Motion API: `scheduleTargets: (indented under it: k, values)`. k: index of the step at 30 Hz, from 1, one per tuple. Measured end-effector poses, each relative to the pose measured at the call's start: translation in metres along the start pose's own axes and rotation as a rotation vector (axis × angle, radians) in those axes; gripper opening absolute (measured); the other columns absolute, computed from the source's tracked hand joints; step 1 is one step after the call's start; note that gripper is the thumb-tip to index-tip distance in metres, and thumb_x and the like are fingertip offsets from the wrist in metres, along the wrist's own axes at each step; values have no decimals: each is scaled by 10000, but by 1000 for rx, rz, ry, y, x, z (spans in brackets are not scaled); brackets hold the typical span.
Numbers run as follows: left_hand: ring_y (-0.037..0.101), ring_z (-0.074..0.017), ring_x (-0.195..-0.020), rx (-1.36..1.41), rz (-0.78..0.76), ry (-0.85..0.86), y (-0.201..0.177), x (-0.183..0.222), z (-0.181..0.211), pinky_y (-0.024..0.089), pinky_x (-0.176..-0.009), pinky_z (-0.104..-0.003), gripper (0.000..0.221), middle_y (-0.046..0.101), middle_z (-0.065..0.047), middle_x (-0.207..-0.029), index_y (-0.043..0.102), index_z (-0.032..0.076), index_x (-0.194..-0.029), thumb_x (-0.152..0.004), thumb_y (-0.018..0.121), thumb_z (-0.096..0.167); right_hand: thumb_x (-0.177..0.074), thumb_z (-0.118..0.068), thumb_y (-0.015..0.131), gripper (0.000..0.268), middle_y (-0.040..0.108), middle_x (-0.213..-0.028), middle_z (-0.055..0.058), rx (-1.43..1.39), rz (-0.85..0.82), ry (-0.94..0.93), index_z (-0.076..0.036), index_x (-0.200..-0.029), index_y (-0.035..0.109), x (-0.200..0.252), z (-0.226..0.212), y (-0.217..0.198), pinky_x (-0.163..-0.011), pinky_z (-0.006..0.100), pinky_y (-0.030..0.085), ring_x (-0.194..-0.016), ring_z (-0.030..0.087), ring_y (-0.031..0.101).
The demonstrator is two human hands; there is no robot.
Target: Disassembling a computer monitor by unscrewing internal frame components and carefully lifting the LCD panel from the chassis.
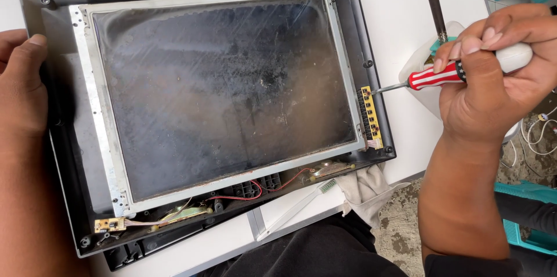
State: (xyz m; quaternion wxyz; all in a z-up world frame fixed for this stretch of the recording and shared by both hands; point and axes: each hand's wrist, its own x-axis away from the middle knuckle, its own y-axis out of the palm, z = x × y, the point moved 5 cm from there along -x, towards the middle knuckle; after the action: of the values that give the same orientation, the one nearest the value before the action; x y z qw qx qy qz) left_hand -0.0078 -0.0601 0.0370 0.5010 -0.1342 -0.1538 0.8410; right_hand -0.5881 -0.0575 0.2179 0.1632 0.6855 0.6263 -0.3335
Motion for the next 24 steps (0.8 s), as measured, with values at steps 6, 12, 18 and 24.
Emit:
scheduleTargets:
  k: [6, 12, 18, 24]
  values:
    - [468, -66, -954, -26, -55, 64, -2, -12, -26, 374, -851, -263, 188, 471, 62, -1012, 571, 139, -1229, -1265, 557, 324, -1129, 89, 527, 235, 372, -1156, 93, 11, -8, -12, -87, -1086, 377, -4, -3, -2, -693, 379, 521, -799, 205, 458]
    - [552, -146, -1184, -55, -24, 154, -5, -7, -17, 429, -1049, -324, 267, 573, -16, -1271, 584, 105, -1367, -1243, 570, 340, -1075, 138, 514, 263, 381, -1105, 107, 1, 22, -39, -91, -1103, 388, -5, -4, 7, -660, 379, 537, -792, 183, 427]
    - [502, -123, -1076, -88, -35, 158, -5, -12, -25, 410, -981, -315, 190, 503, 4, -1158, 569, 92, -1330, -1297, 570, 279, -1066, 102, 525, 249, 376, -1087, 113, 5, 11, -30, -90, -1089, 369, -4, -6, 7, -625, 376, 519, -734, 198, 404]
    - [292, -67, -767, 57, -181, 123, 6, 0, 5, 232, -712, -281, 376, 287, 72, -817, 294, 195, -865, -1220, 410, 237, -1072, 93, 520, 235, 391, -1094, 110, 38, -6, -49, -91, -1098, 377, 0, -7, 3, -677, 394, 557, -774, 205, 456]
